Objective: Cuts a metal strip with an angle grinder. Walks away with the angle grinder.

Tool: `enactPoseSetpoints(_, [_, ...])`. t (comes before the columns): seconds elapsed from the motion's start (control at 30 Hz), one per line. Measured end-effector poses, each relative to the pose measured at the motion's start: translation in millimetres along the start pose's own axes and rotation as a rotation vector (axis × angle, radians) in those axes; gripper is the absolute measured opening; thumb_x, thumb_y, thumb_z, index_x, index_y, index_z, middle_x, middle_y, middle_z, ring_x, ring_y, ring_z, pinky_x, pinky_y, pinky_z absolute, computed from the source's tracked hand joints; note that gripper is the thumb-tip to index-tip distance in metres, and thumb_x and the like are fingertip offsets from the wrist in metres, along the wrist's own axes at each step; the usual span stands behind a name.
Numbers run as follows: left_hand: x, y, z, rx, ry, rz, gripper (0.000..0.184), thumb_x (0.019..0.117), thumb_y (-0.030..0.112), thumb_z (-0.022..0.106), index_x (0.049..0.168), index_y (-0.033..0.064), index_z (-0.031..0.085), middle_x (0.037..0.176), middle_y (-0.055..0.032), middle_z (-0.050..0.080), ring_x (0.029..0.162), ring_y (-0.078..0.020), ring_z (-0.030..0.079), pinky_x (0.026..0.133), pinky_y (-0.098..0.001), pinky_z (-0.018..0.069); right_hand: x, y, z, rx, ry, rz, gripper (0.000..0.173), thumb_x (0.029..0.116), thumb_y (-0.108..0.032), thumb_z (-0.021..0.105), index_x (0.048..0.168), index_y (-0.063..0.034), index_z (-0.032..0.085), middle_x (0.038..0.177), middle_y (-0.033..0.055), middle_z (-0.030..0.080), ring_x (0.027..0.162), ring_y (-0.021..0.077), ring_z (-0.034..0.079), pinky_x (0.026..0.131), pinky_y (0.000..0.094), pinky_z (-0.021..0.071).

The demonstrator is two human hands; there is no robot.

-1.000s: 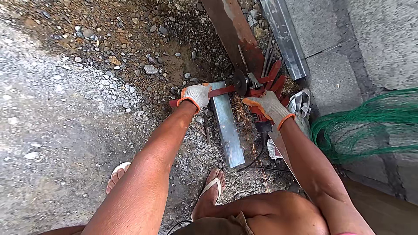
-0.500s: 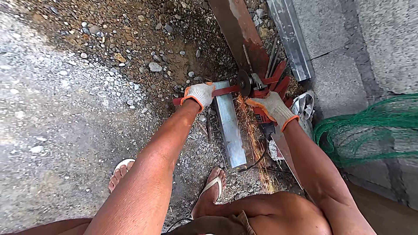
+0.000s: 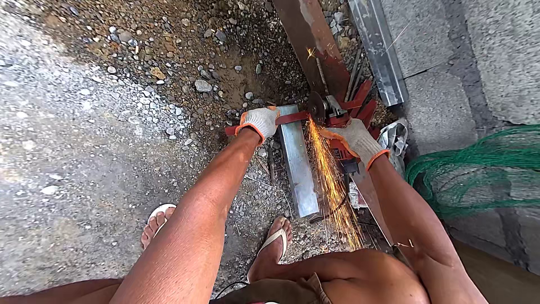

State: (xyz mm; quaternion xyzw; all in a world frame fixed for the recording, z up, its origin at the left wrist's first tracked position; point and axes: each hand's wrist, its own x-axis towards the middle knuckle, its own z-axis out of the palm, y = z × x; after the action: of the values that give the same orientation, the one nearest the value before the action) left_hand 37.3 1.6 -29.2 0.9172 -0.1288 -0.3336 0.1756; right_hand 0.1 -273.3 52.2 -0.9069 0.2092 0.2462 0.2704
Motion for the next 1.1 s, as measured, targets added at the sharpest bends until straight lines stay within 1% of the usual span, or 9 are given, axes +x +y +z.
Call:
enactPoseSetpoints(0.1, [1, 0, 0, -0.007, 0.003, -0.002, 0.037, 0.0941, 0.029, 0.064, 0.128, 0.0145, 0.065, 0.108, -0.0209, 0.072, 0.102, -0.0443, 0.070, 0.078, -0.0684, 0.0541, -1, -6, 4, -0.027, -0.028, 0.003, 0.060, 0.0716, -0.051, 0.090, 0.110, -0.0097, 0.069, 0.092, 0.0091, 0.073, 0.083, 0.0233, 0.071, 0.076, 0.0508, 0.0591])
enactPoseSetpoints(0.23, [2, -2, 4, -0.031, 0.000, -0.021, 0.038, 0.0950, 0.032, 0.063, 0.130, 0.0157, 0.064, 0.108, -0.0195, 0.072, 0.102, -0.0432, 0.070, 0.078, -0.0673, 0.0546, -9, 4, 1, 0.062, -0.017, -0.011, 0.065, 0.0702, -0.057, 0.088, 0.116, -0.0144, 0.068, 0.092, 0.0074, 0.073, 0.075, 0.0226, 0.070, 0.066, 0.0481, 0.0588])
enactPoseSetpoints(0.33, [2, -2, 2, -0.024, -0.011, -0.014, 0.035, 0.0946, 0.030, 0.063, 0.126, 0.0147, 0.065, 0.107, -0.0198, 0.072, 0.100, -0.0430, 0.070, 0.076, -0.0675, 0.0545, -2, 14, -15, 0.235, 0.014, 0.031, 0.071, 0.0682, -0.054, 0.090, 0.123, -0.0160, 0.066, 0.099, 0.0083, 0.075, 0.080, 0.0236, 0.074, 0.069, 0.0474, 0.0630])
enactPoseSetpoints(0.47, [3, -2, -1, -0.022, -0.025, -0.009, 0.040, 0.0936, 0.030, 0.064, 0.132, 0.0160, 0.064, 0.110, -0.0203, 0.072, 0.103, -0.0436, 0.070, 0.078, -0.0689, 0.0540, -5, 11, -12, 0.174, 0.046, 0.054, 0.070, 0.0684, -0.055, 0.089, 0.120, -0.0150, 0.067, 0.096, 0.0089, 0.074, 0.077, 0.0243, 0.073, 0.067, 0.0480, 0.0614])
enactPoseSetpoints(0.63, [1, -1, -2, -0.025, -0.029, -0.006, 0.036, 0.0950, 0.029, 0.063, 0.127, 0.0135, 0.065, 0.109, -0.0205, 0.072, 0.102, -0.0436, 0.070, 0.078, -0.0678, 0.0543, -3, 8, -1, 0.059, 0.016, 0.025, 0.068, 0.0687, -0.059, 0.088, 0.116, -0.0141, 0.068, 0.092, 0.0073, 0.073, 0.076, 0.0224, 0.071, 0.067, 0.0478, 0.0593])
enactPoseSetpoints(0.8, [5, -2, 1, -0.016, -0.017, -0.002, 0.038, 0.0942, 0.030, 0.064, 0.129, 0.0153, 0.065, 0.109, -0.0201, 0.072, 0.102, -0.0433, 0.070, 0.078, -0.0676, 0.0545, 10, -2, 3, 0.138, 0.027, 0.024, 0.063, 0.0686, -0.048, 0.092, 0.113, -0.0097, 0.069, 0.094, 0.0081, 0.075, 0.083, 0.0211, 0.074, 0.076, 0.0453, 0.0630])
enactPoseSetpoints(0.9, [3, -1, -1, -0.010, -0.023, -0.007, 0.036, 0.0949, 0.030, 0.063, 0.128, 0.0157, 0.065, 0.108, -0.0197, 0.072, 0.101, -0.0428, 0.070, 0.076, -0.0667, 0.0548, 8, -3, 3, 0.148, 0.017, 0.021, 0.063, 0.0685, -0.048, 0.091, 0.114, -0.0110, 0.069, 0.095, 0.0072, 0.076, 0.082, 0.0212, 0.075, 0.075, 0.0449, 0.0644])
enactPoseSetpoints(1.0, [3, -1, -1, -0.027, -0.024, -0.009, 0.036, 0.0948, 0.030, 0.063, 0.127, 0.0149, 0.065, 0.107, -0.0202, 0.072, 0.101, -0.0435, 0.070, 0.077, -0.0672, 0.0545, 2, -3, 2, 0.105, 0.010, 0.021, 0.062, 0.0716, -0.051, 0.088, 0.114, -0.0113, 0.068, 0.092, 0.0082, 0.074, 0.077, 0.0222, 0.073, 0.070, 0.0468, 0.0612])
enactPoseSetpoints(1.1, [2, 0, -2, -0.029, -0.030, -0.018, 0.036, 0.0945, 0.029, 0.064, 0.127, 0.0145, 0.065, 0.107, -0.0202, 0.072, 0.101, -0.0436, 0.070, 0.077, -0.0674, 0.0542, 7, -7, 3, 0.108, 0.021, 0.023, 0.059, 0.0708, -0.048, 0.091, 0.112, -0.0105, 0.070, 0.094, 0.0072, 0.075, 0.082, 0.0201, 0.074, 0.077, 0.0457, 0.0626])
